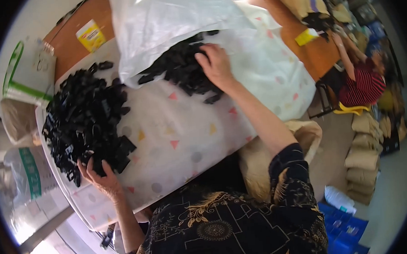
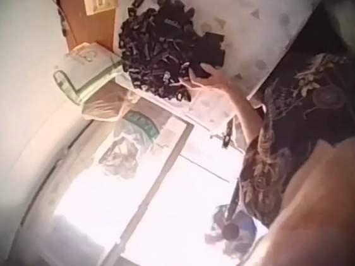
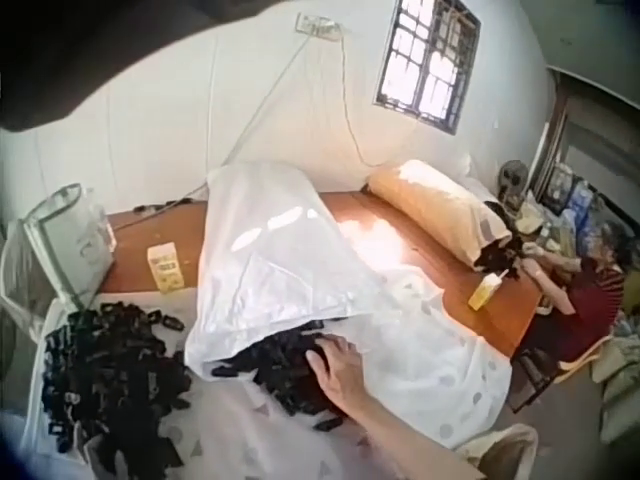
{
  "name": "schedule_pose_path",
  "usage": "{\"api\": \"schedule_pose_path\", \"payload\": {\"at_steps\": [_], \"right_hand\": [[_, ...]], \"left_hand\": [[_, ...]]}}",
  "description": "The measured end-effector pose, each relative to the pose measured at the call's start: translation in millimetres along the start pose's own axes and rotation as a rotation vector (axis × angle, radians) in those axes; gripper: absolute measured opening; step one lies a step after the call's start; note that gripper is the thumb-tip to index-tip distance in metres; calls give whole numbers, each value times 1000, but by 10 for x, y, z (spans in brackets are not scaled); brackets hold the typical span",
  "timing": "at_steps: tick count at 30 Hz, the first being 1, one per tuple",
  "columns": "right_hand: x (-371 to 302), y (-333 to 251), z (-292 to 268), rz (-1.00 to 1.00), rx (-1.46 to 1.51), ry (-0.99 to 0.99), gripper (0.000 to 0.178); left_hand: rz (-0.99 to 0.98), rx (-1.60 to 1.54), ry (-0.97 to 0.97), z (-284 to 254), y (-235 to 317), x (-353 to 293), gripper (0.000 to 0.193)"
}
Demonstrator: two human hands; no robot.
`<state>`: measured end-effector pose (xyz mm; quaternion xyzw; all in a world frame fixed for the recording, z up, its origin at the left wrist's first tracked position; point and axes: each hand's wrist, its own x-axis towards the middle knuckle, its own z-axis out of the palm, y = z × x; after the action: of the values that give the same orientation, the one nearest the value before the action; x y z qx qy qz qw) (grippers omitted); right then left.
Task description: Sorting and placing small black plastic components into a white plastic bag on a worktable.
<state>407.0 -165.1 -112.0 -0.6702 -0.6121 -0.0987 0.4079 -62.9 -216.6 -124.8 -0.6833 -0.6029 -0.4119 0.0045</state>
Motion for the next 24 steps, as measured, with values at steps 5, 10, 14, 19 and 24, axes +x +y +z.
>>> {"api": "schedule_pose_path", "payload": {"at_steps": [5,10,14,19,24], "right_hand": [[640,-144,22,-329,-80,-3,31],[1239,-156,559,-674,-355,-61,37],[1242,-424,841,-496,-237,-220,39],[1091,-612,1089,-477,-134,-273,37],[929,-812,1144,-467,-44,-312,35]], "left_hand": [[-105,11,-23,-159,93,-40,38],[-134,-9,-29,-149,150,-71,35],[-155,22,-58,-189,177,-61,37],[-181,-23,-32,-169,219,-48,34],[-173,-9,-42,-168,173,-51,37]]}}
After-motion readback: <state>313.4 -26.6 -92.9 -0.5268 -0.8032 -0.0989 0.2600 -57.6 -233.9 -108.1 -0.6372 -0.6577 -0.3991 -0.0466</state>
